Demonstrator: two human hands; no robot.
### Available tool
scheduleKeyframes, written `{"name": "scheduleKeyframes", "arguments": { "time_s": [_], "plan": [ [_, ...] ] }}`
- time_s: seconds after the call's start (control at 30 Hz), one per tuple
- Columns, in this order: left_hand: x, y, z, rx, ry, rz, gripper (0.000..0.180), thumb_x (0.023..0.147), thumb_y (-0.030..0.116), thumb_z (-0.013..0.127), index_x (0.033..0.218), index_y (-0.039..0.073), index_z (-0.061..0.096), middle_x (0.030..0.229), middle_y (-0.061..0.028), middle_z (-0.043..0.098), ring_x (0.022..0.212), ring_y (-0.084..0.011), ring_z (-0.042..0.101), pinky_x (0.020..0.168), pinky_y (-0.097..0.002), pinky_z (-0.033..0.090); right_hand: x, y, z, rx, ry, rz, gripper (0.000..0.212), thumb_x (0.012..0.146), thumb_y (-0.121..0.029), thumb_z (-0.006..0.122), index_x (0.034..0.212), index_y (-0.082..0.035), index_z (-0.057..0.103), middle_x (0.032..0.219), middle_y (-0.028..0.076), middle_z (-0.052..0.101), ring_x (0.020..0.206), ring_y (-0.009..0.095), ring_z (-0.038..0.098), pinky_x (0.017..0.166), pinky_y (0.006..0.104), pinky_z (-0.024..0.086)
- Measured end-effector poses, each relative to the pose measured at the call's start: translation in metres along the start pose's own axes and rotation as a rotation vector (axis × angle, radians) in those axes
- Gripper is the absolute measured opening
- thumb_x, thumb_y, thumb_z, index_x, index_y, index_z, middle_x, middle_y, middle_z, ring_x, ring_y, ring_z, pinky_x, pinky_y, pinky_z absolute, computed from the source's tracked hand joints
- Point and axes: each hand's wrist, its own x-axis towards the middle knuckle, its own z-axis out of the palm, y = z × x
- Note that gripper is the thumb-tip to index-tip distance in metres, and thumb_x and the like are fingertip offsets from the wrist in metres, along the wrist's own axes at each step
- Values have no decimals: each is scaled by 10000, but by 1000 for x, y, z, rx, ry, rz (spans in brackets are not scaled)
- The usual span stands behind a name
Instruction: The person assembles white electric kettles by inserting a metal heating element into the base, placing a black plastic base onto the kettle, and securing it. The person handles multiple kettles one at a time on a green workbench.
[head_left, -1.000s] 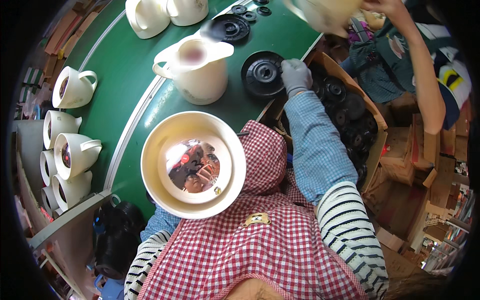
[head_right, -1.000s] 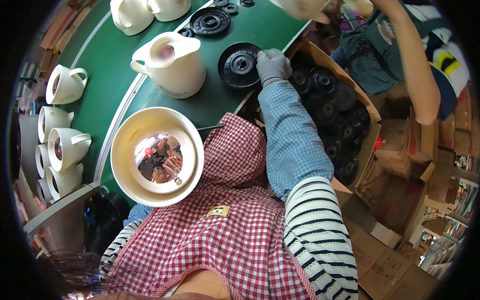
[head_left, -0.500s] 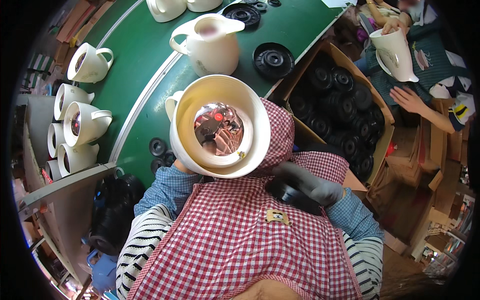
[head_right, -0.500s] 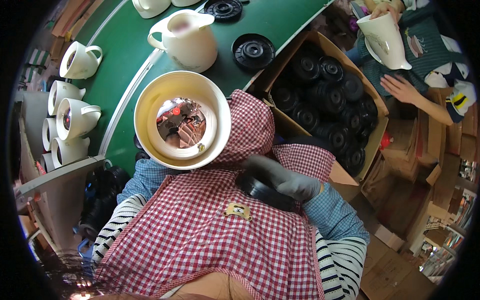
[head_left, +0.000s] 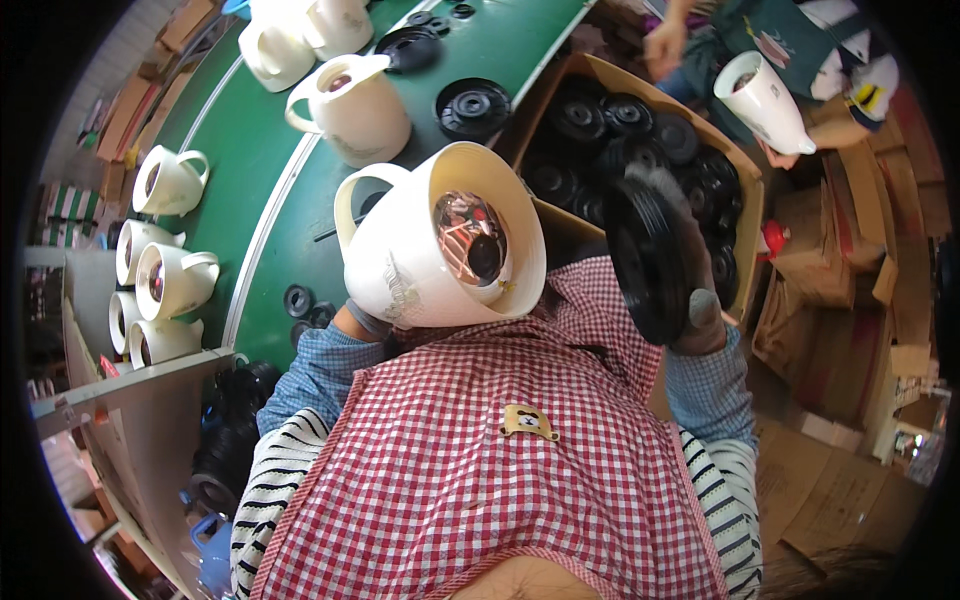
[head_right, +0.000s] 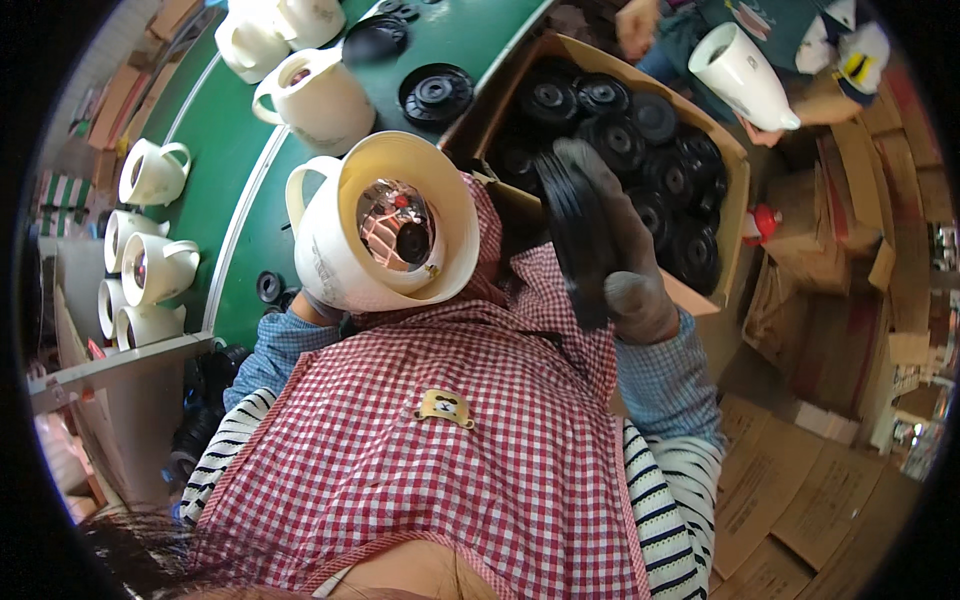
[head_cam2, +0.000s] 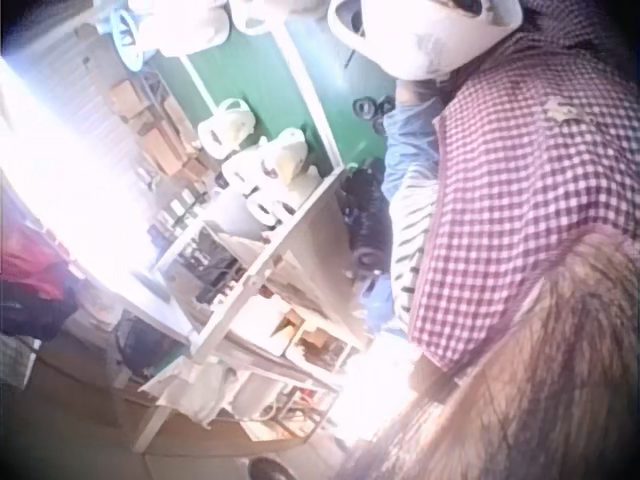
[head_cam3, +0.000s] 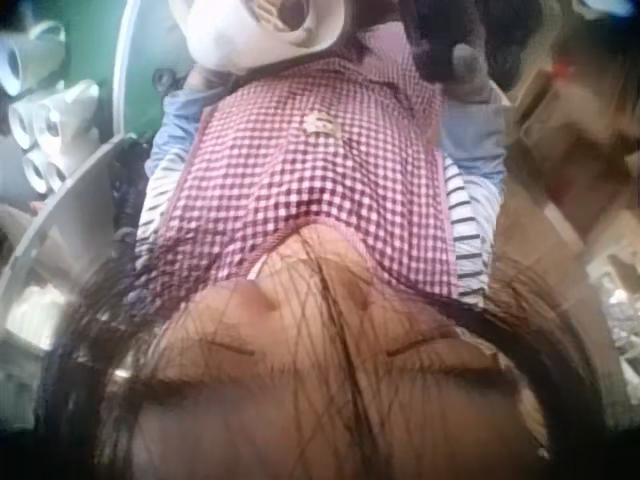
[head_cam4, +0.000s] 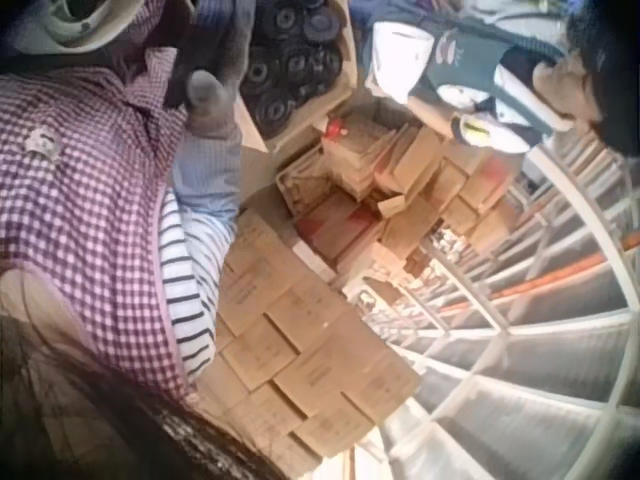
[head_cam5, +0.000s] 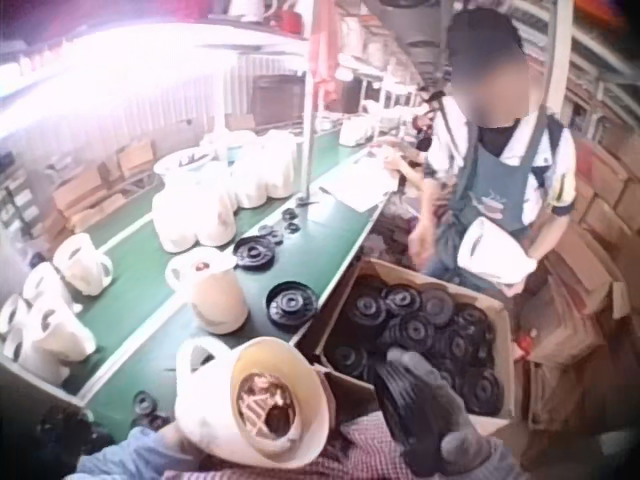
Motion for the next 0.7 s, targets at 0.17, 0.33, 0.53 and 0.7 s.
{"name": "scheduleKeyframes", "arguments": {
  "time_s": [0.17, 0.33, 0.53, 0.7],
  "plan": [
    [18, -11, 25, 184, -167, -108, 435, 947, 147, 649, 1348, -2, 565, 1273, -133, 657, 1113, -215, 653, 976, -358, 536, 20, 30, 10, -328, -64, -377, 1047, 803, -568, 761, 1549, 34, 340, 1619, 262, 258, 1503, 383, 275, 1219, 477, 219],
    [24, -21, 42, 282, -245, -138, 439, 946, 149, 656, 1348, -1, 566, 1272, -133, 659, 1110, -214, 655, 973, -358, 538, 5, 50, -4, -539, -36, -380, 1110, 728, -622, 781, 1542, 15, 376, 1623, 274, 237, 1500, 419, 261, 1208, 510, 215],
    [23, -23, 46, 341, -264, -139, 442, 944, 153, 664, 1347, 0, 567, 1270, -133, 661, 1107, -213, 658, 970, -357, 541, -4, 57, -8, -710, 0, -363, 1118, 712, -701, 746, 1533, -20, 413, 1612, 284, 252, 1477, 464, 278, 1188, 573, 214],
    [23, -24, 47, 381, -283, -137, 446, 943, 155, 671, 1347, 1, 568, 1268, -133, 663, 1104, -212, 660, 967, -357, 543, -7, 60, -13, -790, -13, -417, 1117, 708, -746, 723, 1538, -59, 424, 1607, 289, 264, 1472, 471, 276, 1180, 601, 201]
  ]
}}
